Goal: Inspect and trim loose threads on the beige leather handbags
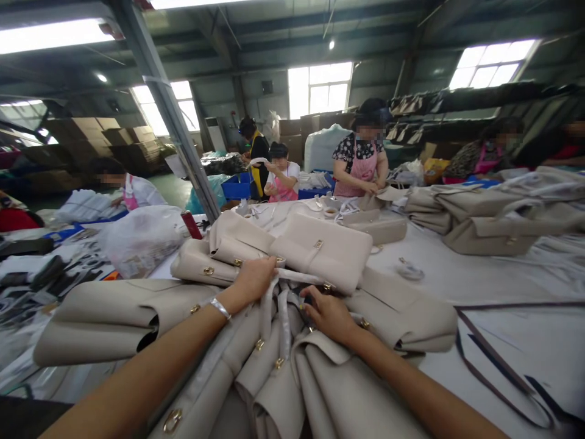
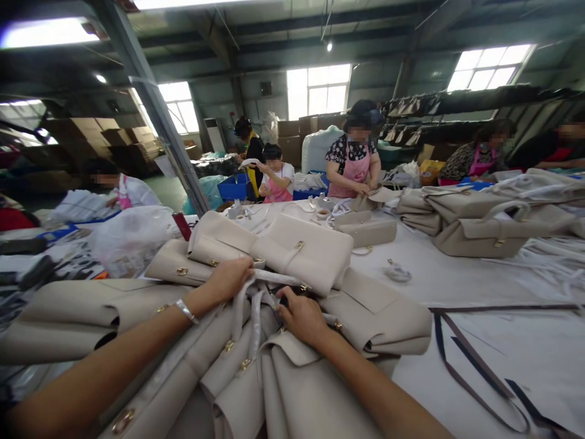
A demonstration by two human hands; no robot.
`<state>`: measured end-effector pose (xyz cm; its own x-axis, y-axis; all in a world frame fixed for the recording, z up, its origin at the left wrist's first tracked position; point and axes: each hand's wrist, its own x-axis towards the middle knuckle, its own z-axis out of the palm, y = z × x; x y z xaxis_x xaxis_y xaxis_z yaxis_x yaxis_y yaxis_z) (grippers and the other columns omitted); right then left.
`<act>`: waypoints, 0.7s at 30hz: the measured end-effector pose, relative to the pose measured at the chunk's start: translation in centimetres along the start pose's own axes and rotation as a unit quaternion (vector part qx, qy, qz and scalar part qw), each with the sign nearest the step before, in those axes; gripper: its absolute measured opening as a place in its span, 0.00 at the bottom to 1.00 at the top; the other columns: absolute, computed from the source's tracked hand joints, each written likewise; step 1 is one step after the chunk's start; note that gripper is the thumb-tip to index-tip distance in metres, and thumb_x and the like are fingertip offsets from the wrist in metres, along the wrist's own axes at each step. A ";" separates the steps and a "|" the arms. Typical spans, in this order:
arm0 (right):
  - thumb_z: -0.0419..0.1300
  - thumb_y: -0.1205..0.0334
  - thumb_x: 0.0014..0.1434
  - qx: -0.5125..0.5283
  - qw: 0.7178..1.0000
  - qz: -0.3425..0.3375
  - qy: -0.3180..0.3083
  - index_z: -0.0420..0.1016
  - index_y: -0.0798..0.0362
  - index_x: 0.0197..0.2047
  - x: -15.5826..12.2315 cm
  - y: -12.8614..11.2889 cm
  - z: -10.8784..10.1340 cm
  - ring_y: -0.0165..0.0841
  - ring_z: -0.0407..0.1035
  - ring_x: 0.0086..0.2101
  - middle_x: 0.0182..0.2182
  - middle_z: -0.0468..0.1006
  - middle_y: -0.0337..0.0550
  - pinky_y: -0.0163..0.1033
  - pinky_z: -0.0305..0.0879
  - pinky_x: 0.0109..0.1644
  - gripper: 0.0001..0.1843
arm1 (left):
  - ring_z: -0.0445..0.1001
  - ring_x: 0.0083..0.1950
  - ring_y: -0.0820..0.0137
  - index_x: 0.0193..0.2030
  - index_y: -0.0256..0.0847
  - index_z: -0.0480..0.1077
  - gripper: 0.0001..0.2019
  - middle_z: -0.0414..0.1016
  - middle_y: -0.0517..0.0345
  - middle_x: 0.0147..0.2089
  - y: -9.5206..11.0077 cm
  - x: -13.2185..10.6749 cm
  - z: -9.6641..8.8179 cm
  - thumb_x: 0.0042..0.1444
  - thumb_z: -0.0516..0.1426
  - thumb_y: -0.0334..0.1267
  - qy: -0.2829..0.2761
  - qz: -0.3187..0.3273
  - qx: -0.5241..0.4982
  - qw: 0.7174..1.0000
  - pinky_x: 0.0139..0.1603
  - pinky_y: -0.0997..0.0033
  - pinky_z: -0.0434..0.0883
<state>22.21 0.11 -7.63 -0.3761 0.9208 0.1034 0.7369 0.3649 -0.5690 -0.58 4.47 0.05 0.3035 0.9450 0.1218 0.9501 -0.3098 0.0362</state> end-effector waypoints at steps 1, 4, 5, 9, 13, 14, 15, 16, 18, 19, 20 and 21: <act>0.54 0.58 0.64 0.010 1.000 0.009 0.000 0.68 0.46 0.52 -0.1 0.2 0.3 0.34 0.71 0.31 0.27 0.75 0.35 0.37 0.51 0.33 0.13 | 0.77 0.42 0.53 0.40 0.38 0.69 0.08 0.78 0.46 0.39 -0.4 0.3 0.0 0.65 0.52 0.37 0.006 -0.009 -0.004 1.000 0.41 0.60 0.69; 0.55 0.55 0.64 0.032 0.999 0.018 0.013 0.66 0.46 0.55 -0.5 0.9 0.4 0.35 0.71 0.31 0.26 0.73 0.35 0.36 0.51 0.33 0.17 | 0.77 0.44 0.56 0.41 0.39 0.69 0.07 0.77 0.49 0.41 -1.7 0.6 -0.1 0.64 0.51 0.37 0.023 -0.028 -0.022 0.999 0.44 0.61 0.70; 0.55 0.55 0.64 0.037 0.999 0.017 0.015 0.66 0.46 0.56 -0.7 1.1 0.2 0.34 0.70 0.30 0.26 0.73 0.34 0.36 0.51 0.33 0.18 | 0.76 0.45 0.58 0.43 0.39 0.69 0.07 0.77 0.50 0.43 -2.0 0.4 -0.3 0.64 0.51 0.37 0.029 -0.030 -0.028 0.999 0.46 0.62 0.70; 0.55 0.55 0.64 0.021 0.999 0.013 0.021 0.70 0.46 0.54 -1.4 1.0 -0.9 0.34 0.70 0.28 0.24 0.73 0.34 0.36 0.51 0.32 0.16 | 0.73 0.49 0.62 0.50 0.37 0.67 0.11 0.72 0.48 0.52 -2.6 -0.9 -1.0 0.64 0.52 0.38 0.066 -0.031 -0.077 0.994 0.52 0.64 0.69; 0.53 0.56 0.65 0.010 0.999 -0.039 0.033 0.74 0.45 0.50 -0.9 -1.0 -1.7 0.33 0.72 0.30 0.26 0.77 0.36 0.36 0.54 0.34 0.13 | 0.71 0.43 0.63 0.39 0.39 0.66 0.06 0.70 0.53 0.42 -2.1 -2.7 -1.9 0.63 0.53 0.39 0.063 -0.004 -0.093 0.994 0.46 0.64 0.68; 0.53 0.57 0.66 0.013 0.998 -0.055 0.038 0.74 0.45 0.50 -0.4 -1.6 -1.7 0.33 0.73 0.32 0.28 0.79 0.37 0.36 0.55 0.36 0.13 | 0.71 0.42 0.63 0.37 0.40 0.66 0.07 0.70 0.54 0.41 -1.9 -3.0 -2.1 0.63 0.53 0.41 0.053 0.009 -0.079 0.995 0.46 0.64 0.68; 0.53 0.57 0.66 0.018 0.997 -0.067 0.044 0.75 0.46 0.49 0.1 -2.2 -1.7 0.33 0.74 0.34 0.31 0.81 0.38 0.36 0.57 0.37 0.13 | 0.71 0.43 0.62 0.36 0.41 0.67 0.09 0.69 0.54 0.41 -1.7 -3.3 -2.3 0.63 0.54 0.42 0.039 0.021 -0.064 0.997 0.46 0.63 0.67; 0.52 0.57 0.67 0.024 0.996 -0.073 0.050 0.76 0.47 0.48 0.8 -2.7 -1.6 0.33 0.74 0.36 0.34 0.81 0.40 0.36 0.58 0.39 0.13 | 0.71 0.43 0.62 0.36 0.41 0.68 0.10 0.69 0.54 0.41 -1.6 -3.6 -2.4 0.63 0.55 0.45 0.025 0.031 -0.050 0.998 0.46 0.63 0.67; 0.51 0.58 0.68 0.040 0.995 -0.066 0.055 0.77 0.49 0.45 2.2 -3.4 -1.3 0.32 0.75 0.37 0.35 0.82 0.41 0.35 0.59 0.39 0.13 | 0.71 0.45 0.59 0.40 0.42 0.70 0.13 0.69 0.53 0.43 -1.2 -4.1 -2.6 0.59 0.59 0.50 -0.005 0.050 -0.020 0.999 0.46 0.62 0.68; 0.51 0.59 0.67 0.047 0.996 -0.059 0.055 0.77 0.49 0.45 2.8 -3.6 -1.1 0.32 0.74 0.36 0.35 0.82 0.41 0.34 0.59 0.38 0.13 | 0.71 0.46 0.58 0.42 0.42 0.71 0.16 0.69 0.51 0.44 -0.9 -4.4 -2.6 0.56 0.61 0.52 -0.015 0.059 -0.001 0.998 0.46 0.60 0.68; 0.51 0.60 0.67 0.052 0.996 -0.055 0.053 0.77 0.49 0.45 3.4 -3.7 -0.9 0.32 0.74 0.35 0.34 0.82 0.40 0.34 0.59 0.37 0.13 | 0.70 0.47 0.55 0.43 0.42 0.71 0.20 0.69 0.50 0.45 -0.6 -4.6 -2.5 0.52 0.63 0.55 -0.022 0.066 0.019 0.997 0.46 0.59 0.68; 0.52 0.61 0.66 0.055 0.996 -0.058 0.047 0.77 0.48 0.45 3.8 -3.7 -0.8 0.32 0.74 0.34 0.33 0.82 0.39 0.34 0.60 0.37 0.13 | 0.70 0.49 0.53 0.45 0.42 0.71 0.24 0.69 0.48 0.47 -0.4 -4.8 -2.4 0.49 0.65 0.56 -0.026 0.072 0.038 0.996 0.46 0.57 0.68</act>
<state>18.45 2.39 -4.45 -0.3980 0.8838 0.2462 0.6238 0.4574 -0.6338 -2.57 -0.21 1.85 0.4384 0.8961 0.0697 0.8986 -0.4355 -0.0533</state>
